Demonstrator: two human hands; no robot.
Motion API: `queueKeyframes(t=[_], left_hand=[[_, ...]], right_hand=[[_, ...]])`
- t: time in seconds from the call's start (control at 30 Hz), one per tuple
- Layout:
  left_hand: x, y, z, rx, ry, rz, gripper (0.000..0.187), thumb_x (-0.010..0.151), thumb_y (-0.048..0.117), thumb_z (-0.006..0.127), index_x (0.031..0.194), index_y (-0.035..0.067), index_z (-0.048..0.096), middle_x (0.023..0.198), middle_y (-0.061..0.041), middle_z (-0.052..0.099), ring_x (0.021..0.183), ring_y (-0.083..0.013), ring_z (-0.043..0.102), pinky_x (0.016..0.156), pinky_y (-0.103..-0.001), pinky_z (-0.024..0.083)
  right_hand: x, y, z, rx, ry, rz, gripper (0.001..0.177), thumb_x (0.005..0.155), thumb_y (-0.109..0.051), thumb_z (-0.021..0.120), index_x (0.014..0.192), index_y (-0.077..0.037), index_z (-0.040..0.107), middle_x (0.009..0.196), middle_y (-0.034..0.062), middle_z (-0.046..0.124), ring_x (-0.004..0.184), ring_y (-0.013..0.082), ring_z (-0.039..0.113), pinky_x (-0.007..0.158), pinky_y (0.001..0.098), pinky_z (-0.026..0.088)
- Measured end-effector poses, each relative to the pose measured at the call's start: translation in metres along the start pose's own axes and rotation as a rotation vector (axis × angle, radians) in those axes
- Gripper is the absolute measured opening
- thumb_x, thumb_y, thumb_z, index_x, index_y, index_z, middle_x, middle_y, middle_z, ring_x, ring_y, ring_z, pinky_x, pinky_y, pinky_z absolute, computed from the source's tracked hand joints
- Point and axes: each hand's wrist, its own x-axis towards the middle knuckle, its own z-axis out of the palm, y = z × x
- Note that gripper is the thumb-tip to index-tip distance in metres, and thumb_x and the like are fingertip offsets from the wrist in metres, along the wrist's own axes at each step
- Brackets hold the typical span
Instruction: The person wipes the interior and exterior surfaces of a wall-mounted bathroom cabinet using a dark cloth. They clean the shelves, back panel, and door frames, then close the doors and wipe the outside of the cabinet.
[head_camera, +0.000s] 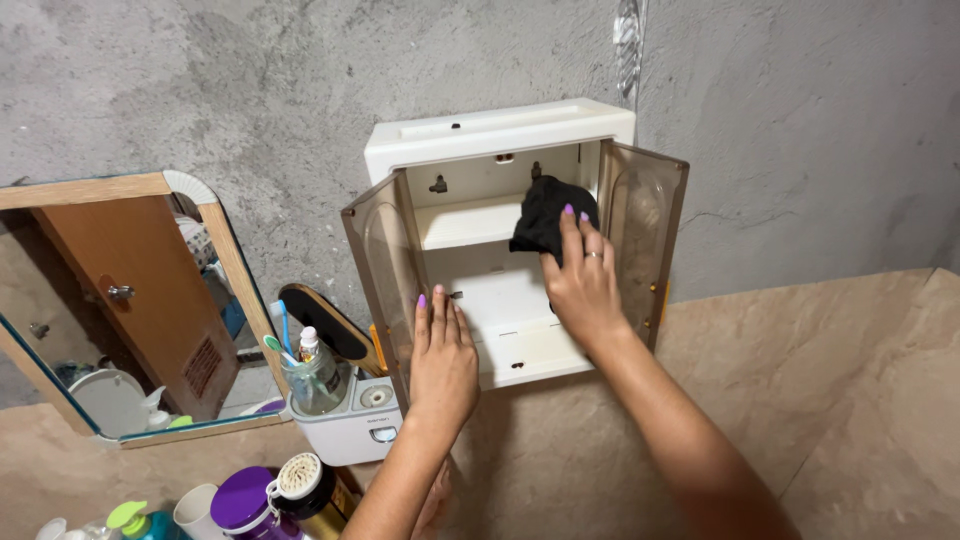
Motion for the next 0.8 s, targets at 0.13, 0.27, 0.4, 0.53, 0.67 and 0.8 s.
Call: queueKeyframes(t=[0.13,0.27,0.4,0.53,0.67,0.8], left_hand=[[-0.001,-0.001,0.001,-0.012,-0.007,0.011,0.066,0.084,0.017,0.054,0.141,-0.016,0.045,0.149,-0.032,0.045,0.151,-0.0451,0.021,0.121,-0.058,0.003],[0.000,-0.002,0.000,-0.026,0.004,0.011,0.067,0.082,0.017,0.055,0.140,-0.016,0.045,0.149,-0.032,0.045,0.150,-0.0450,0.021,0.121,-0.058,0.003],[-0.003,-0.002,0.000,-0.013,0.005,0.024,0.067,0.082,0.016,0.055,0.139,-0.016,0.047,0.147,-0.033,0.046,0.150,-0.0451,0.023,0.121,-0.058,0.004],[-0.005,-0.002,0.006,-0.028,0.047,0.047,0.064,0.081,0.015,0.056,0.137,-0.015,0.050,0.148,-0.032,0.047,0.149,-0.0452,0.027,0.121,-0.060,0.006],[-0.013,0.005,0.013,-0.096,0.102,0.047,0.064,0.080,0.016,0.057,0.137,-0.013,0.052,0.148,-0.031,0.047,0.147,-0.0448,0.030,0.120,-0.063,0.007],[-0.027,0.014,0.015,-0.236,0.042,0.075,0.066,0.076,0.013,0.060,0.137,-0.012,0.052,0.147,-0.031,0.047,0.145,-0.0448,0.031,0.119,-0.064,0.006]], right_hand=[[-0.014,-0.009,-0.001,0.066,-0.033,0.079,0.008,0.082,-0.004,0.069,0.089,-0.001,0.073,0.147,0.0327,0.048,0.131,0.0467,0.052,0.108,0.0555,0.044],[-0.033,-0.015,0.003,0.136,-0.024,0.101,0.015,0.081,0.000,0.068,0.096,0.001,0.073,0.147,0.0318,0.046,0.131,0.0466,0.049,0.108,0.0546,0.043],[-0.055,-0.026,0.012,0.221,-0.176,0.166,0.027,0.076,0.011,0.065,0.101,0.004,0.073,0.142,0.0339,0.046,0.126,0.0478,0.049,0.108,0.0545,0.044],[-0.067,-0.044,0.015,0.441,-0.348,0.349,0.057,0.065,0.022,0.059,0.116,0.002,0.074,0.143,0.0327,0.046,0.122,0.0469,0.049,0.105,0.0504,0.043],[-0.066,-0.051,-0.002,0.619,-0.332,0.434,0.054,0.066,0.019,0.059,0.114,-0.001,0.076,0.138,0.0228,0.053,0.124,0.0415,0.052,0.107,0.0443,0.044],[-0.047,-0.049,-0.029,0.824,-0.150,0.472,0.052,0.066,0.015,0.060,0.113,0.001,0.076,0.134,0.0224,0.058,0.122,0.0395,0.059,0.103,0.0403,0.048]])
